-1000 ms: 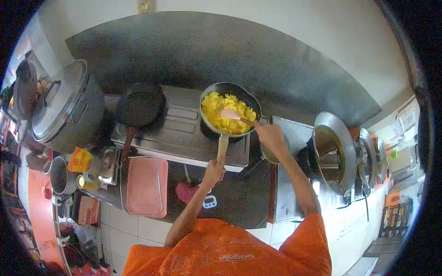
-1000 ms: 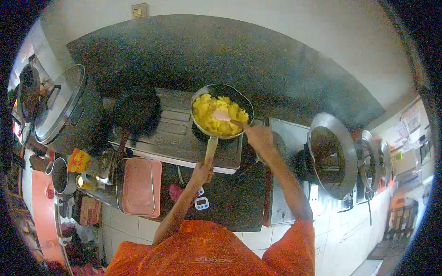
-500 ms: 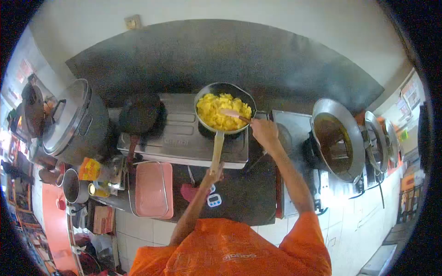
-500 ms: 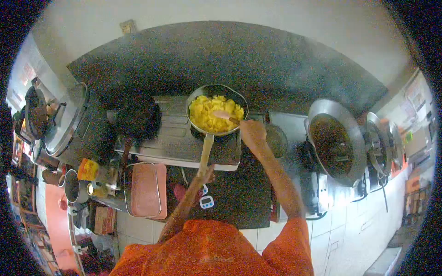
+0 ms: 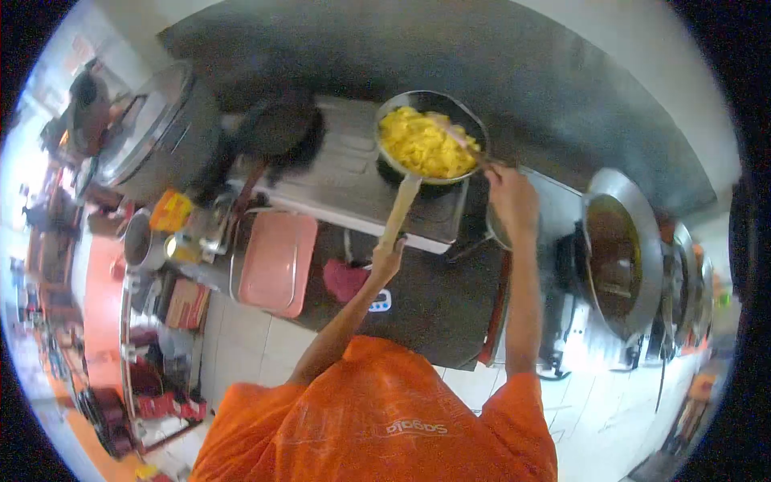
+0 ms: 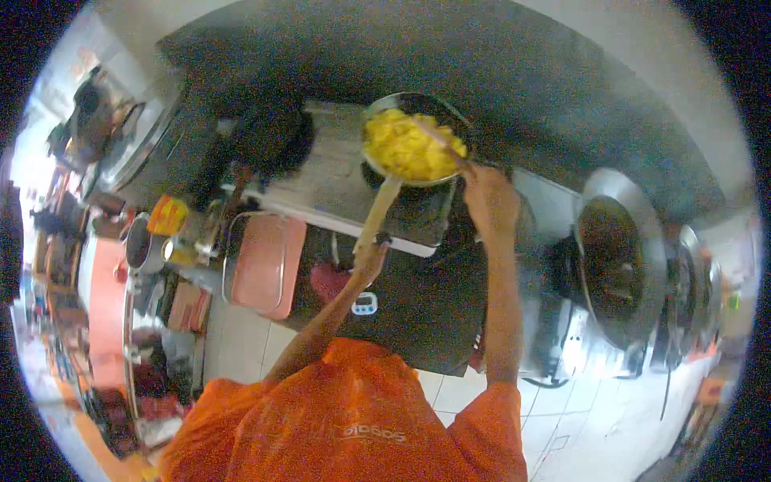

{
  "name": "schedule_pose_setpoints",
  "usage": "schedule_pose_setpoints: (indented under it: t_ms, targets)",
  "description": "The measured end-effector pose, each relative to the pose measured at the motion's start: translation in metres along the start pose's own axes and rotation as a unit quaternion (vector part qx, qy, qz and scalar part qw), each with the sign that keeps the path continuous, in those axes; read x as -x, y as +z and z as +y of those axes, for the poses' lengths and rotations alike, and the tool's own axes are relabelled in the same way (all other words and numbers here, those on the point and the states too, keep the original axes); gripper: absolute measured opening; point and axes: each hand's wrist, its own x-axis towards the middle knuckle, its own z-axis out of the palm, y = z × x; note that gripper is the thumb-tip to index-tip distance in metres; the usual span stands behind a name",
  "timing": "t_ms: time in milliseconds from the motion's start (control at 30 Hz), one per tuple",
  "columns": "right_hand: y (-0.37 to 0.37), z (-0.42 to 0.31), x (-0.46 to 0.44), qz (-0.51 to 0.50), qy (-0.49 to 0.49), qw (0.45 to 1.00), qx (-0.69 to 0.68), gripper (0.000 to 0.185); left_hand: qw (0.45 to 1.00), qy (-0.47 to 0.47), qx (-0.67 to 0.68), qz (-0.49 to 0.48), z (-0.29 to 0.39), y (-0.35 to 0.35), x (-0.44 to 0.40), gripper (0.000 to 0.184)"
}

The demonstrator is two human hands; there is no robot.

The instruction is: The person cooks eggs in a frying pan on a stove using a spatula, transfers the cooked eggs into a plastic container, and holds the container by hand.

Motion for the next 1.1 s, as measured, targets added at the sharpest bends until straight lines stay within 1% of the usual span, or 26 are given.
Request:
schedule_pose_setpoints:
  t_ms: [33,67,100,167,200,267,367,400,433,467,533,567,600,633,667,700,767,800,867,900,967,1033,1067,1100]
  targets:
    - [0.005,0.006,0.000,0.018,-0.021,1.000,-0.007,0.027,0.998,-0.048,0.005,-0.043,-0.011,0.002,0.000,0.032]
    - [0.013,0.007,0.000,0.038,-0.040,0.998,-0.014,0.026,0.998,-0.015,-0.062,-0.017,-0.021,0.004,0.002,0.031]
    - [0.011,-0.001,0.002,0.022,-0.033,0.999,-0.021,0.027,0.992,0.020,-0.128,0.003,-0.031,0.013,0.002,0.029]
    - [-0.007,-0.007,0.004,0.000,-0.011,1.000,-0.021,0.029,0.989,0.060,-0.098,0.088,-0.029,0.024,0.004,0.024]
    - [-0.007,-0.006,0.002,-0.007,-0.010,0.999,-0.033,0.029,0.989,0.049,-0.112,0.086,-0.031,0.028,0.005,0.025]
    - [-0.008,0.007,-0.002,-0.012,0.007,0.999,-0.049,0.029,0.988,0.038,-0.131,0.070,-0.048,0.048,-0.001,0.027]
    - [-0.004,0.019,-0.010,0.043,-0.041,0.998,0.008,0.027,0.986,0.030,-0.158,0.040,-0.081,0.072,-0.018,0.030]
    - [-0.002,0.021,-0.016,0.024,-0.029,0.999,0.022,0.027,0.985,0.022,-0.169,0.031,-0.087,0.071,-0.019,0.031]
    - [0.000,0.020,-0.026,0.005,-0.019,0.999,0.035,0.026,0.984,0.048,-0.169,-0.009,-0.075,0.052,-0.017,0.033]
    - [0.004,0.020,-0.036,-0.015,-0.009,0.999,0.046,0.025,0.982,0.074,-0.169,-0.049,-0.045,0.014,-0.010,0.036]
    - [0.032,0.026,-0.056,-0.052,-0.018,0.996,0.063,0.022,0.989,0.022,-0.026,-0.141,-0.004,-0.046,-0.008,0.041]
    - [0.042,0.031,-0.061,-0.070,-0.021,0.995,0.072,0.021,0.973,-0.055,0.117,-0.190,0.009,-0.068,-0.016,0.043]
    - [0.045,0.027,-0.058,-0.084,-0.024,0.993,0.080,0.021,0.927,-0.133,0.258,-0.235,0.026,-0.082,-0.022,0.046]
    - [0.048,0.016,-0.054,-0.099,-0.027,0.991,0.090,0.020,0.874,-0.215,0.357,-0.249,0.050,-0.091,-0.028,0.046]
    - [0.047,0.008,-0.054,-0.110,-0.032,0.988,0.099,0.020,0.805,-0.290,0.449,-0.258,0.076,-0.102,-0.037,0.047]
    - [0.039,0.006,-0.054,-0.102,-0.049,0.987,0.110,0.020,0.719,-0.360,0.533,-0.264,0.097,-0.111,-0.046,0.048]
    - [0.011,-0.001,-0.043,-0.098,-0.082,0.983,0.130,0.020,0.751,-0.337,0.480,-0.304,0.125,-0.119,-0.050,0.046]
    - [-0.012,-0.008,-0.037,-0.106,-0.081,0.981,0.139,0.021,0.766,-0.323,0.452,-0.323,0.130,-0.120,-0.054,0.045]
    - [-0.053,-0.023,-0.030,-0.123,-0.080,0.976,0.158,0.021,0.775,-0.311,0.433,-0.339,0.105,-0.101,-0.058,0.042]
    - [-0.051,-0.027,-0.032,-0.153,-0.102,0.970,0.159,0.019,0.779,-0.307,0.423,-0.347,0.103,-0.097,-0.055,0.040]
    - [-0.042,-0.035,-0.032,-0.209,-0.141,0.955,0.157,0.015,0.816,-0.272,0.393,-0.324,0.099,-0.090,-0.048,0.039]
    - [0.020,-0.026,-0.049,-0.162,-0.151,0.961,0.164,0.016,0.848,-0.238,0.361,-0.307,0.101,-0.088,-0.047,0.039]
    - [0.041,-0.025,-0.061,-0.139,-0.158,0.963,0.170,0.017,0.860,-0.222,0.347,-0.302,0.101,-0.086,-0.048,0.040]
    - [0.042,-0.033,-0.073,-0.146,-0.135,0.965,0.168,0.020,0.871,-0.207,0.332,-0.296,0.101,-0.084,-0.044,0.040]
